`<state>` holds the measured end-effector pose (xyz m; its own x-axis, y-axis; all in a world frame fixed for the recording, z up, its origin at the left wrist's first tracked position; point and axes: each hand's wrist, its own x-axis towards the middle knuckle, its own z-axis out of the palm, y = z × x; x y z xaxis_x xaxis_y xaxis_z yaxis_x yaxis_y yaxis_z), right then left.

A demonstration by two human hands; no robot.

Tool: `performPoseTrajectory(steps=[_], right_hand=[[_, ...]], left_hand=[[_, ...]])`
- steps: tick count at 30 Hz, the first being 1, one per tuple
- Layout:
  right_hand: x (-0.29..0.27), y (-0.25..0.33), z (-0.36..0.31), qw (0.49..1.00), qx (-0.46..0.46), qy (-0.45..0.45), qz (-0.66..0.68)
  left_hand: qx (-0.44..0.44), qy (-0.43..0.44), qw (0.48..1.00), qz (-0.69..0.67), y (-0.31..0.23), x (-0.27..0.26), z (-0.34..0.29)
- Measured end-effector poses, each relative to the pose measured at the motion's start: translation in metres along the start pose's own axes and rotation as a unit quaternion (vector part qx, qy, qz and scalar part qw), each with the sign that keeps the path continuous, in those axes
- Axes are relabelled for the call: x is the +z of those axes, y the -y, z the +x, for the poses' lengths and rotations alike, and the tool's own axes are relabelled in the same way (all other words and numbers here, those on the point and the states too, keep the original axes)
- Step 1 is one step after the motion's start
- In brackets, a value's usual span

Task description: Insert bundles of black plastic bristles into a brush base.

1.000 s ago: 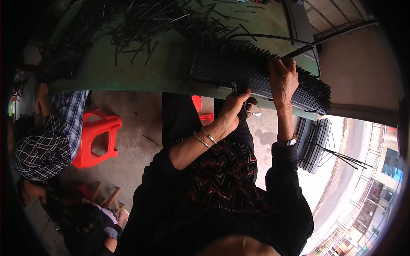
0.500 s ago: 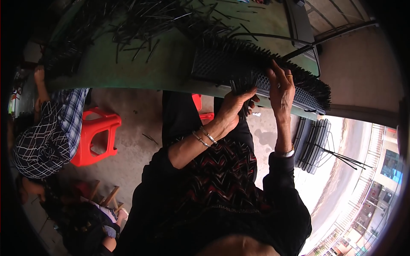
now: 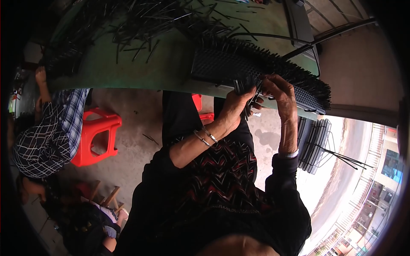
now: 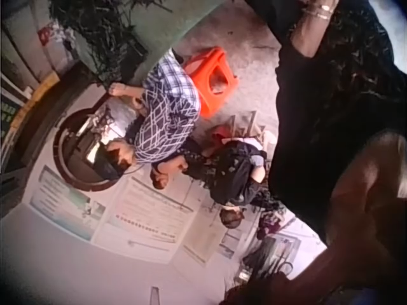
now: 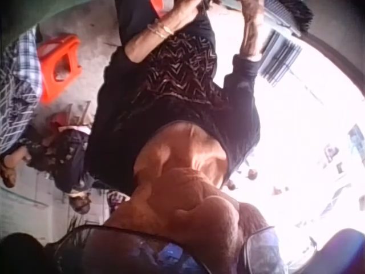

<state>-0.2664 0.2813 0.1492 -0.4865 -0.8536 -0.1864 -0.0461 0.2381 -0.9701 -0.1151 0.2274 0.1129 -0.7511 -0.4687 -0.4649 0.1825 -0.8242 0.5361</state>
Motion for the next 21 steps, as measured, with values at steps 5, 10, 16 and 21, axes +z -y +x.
performPoseTrajectory(steps=[5,10,16,21], right_hand=[[0.002,0.006,-0.003,0.997,-0.025,-0.024,-0.071],[0.000,0.004,-0.002,0.997,-0.024,-0.022,-0.077],[-0.006,0.013,-0.003,0.996,0.001,0.011,-0.092],[-0.016,0.013,0.001,0.994,0.023,0.055,-0.092]], left_hand=[[0.014,0.015,0.999,0.043,0.001,-0.002,0.003],[-0.010,0.001,0.999,0.050,-0.002,-0.002,0.001],[-0.001,0.009,0.998,0.068,-0.001,-0.005,0.000],[0.036,0.018,0.996,0.079,0.013,-0.009,0.010]])
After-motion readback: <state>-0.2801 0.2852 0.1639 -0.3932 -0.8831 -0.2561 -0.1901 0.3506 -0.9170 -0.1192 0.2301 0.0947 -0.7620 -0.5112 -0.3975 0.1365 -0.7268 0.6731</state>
